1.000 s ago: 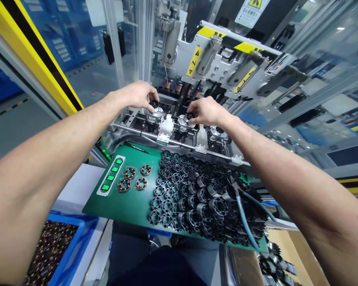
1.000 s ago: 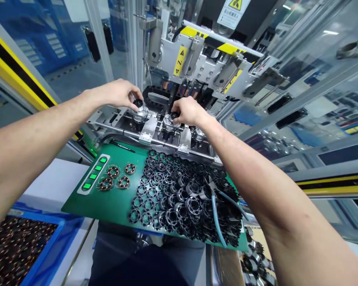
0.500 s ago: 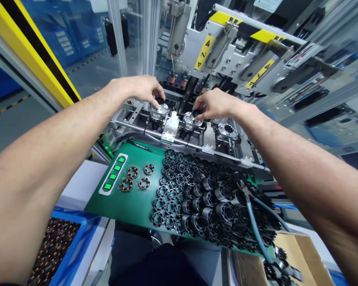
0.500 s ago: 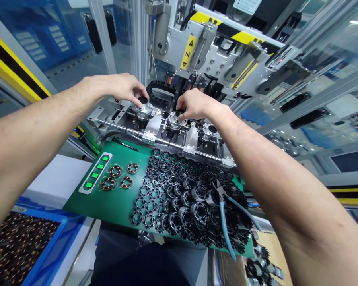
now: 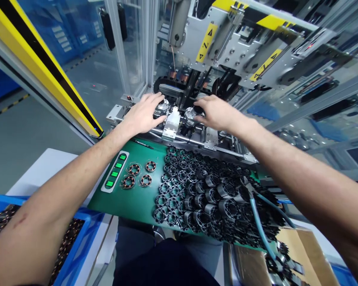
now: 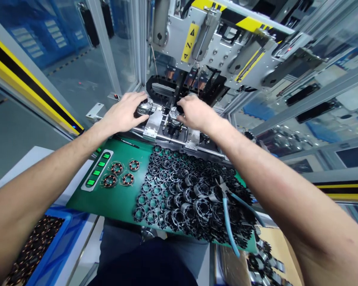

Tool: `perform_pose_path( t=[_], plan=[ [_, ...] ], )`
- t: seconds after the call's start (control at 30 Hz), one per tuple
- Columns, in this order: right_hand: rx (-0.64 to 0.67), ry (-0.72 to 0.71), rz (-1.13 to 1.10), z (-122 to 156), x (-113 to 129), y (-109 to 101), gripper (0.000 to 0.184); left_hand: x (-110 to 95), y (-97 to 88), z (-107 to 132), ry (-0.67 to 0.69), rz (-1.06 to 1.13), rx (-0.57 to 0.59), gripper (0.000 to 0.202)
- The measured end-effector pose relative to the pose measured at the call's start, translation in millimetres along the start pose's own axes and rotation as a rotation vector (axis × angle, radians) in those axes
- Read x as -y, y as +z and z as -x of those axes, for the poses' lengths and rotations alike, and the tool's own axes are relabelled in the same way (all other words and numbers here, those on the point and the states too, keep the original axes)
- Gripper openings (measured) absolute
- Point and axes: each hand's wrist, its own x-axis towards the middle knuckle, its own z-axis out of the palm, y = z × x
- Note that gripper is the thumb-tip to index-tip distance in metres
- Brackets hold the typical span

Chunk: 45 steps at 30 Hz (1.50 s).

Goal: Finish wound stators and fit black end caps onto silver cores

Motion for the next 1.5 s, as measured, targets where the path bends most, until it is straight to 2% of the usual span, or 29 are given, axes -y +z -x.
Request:
perform_pose_path(
  t=[0.1, 0.17, 0.3, 0.43, 0.67, 0.77, 0.9, 1.03, 1.2, 1.33, 1.43, 1.5],
  plan=[
    [0.02, 0.08, -0.051, 22, 16, 28, 0.098, -4, -1.7, 2, -0.009, 0.031, -0.065, 0.086],
    [0.053, 0.124, -0.071, 26, 20, 36, 0.102, -8, -3.4, 5, -0.019, 0.02, -0.071, 0.078],
    [0.004, 0.115, -0.085, 27, 28, 27, 0.099, -15, -5.0, 10, -0.063, -0.012, -0.162, 0.089],
    [-0.04, 0.117, -0.136, 33, 43, 20, 0.09, -18, -3.7, 13, -0.118, -0.033, -0.127, 0.067],
    [-0.09, 0.158, -0.124, 33, 57, 31, 0.084, -20, -5.4, 13, -0.11, -0.066, -0.131, 0.061],
    [-0.105, 0.152, -0.114, 31, 56, 29, 0.083, -20, -8.3, 14, -0.088, -0.081, -0.134, 0.066],
    [-0.13, 0.144, -0.107, 47, 32, 12, 0.086, -19, -9.2, 12, -0.085, -0.093, -0.125, 0.066],
    [-0.245, 0.295, -0.079, 93, -4, 8, 0.085, -16, -8.5, 11, -0.087, -0.091, -0.109, 0.066],
    [-0.217, 0.363, -0.064, 136, -48, 18, 0.063, -18, -10.9, 14, -0.11, -0.084, -0.105, 0.064],
    [-0.308, 0.455, 0.01, 172, -84, 5, 0.06, -20, -13.3, 13, -0.122, -0.06, -0.115, 0.064],
    [-0.301, 0.465, 0.055, 210, -97, -5, 0.052, -25, -16.4, 11, -0.147, -0.032, -0.118, 0.064],
    [-0.299, 0.394, 0.07, 219, -94, 0, 0.049, -32, -20.2, 15, -0.174, -0.018, -0.112, 0.066]
  ],
)
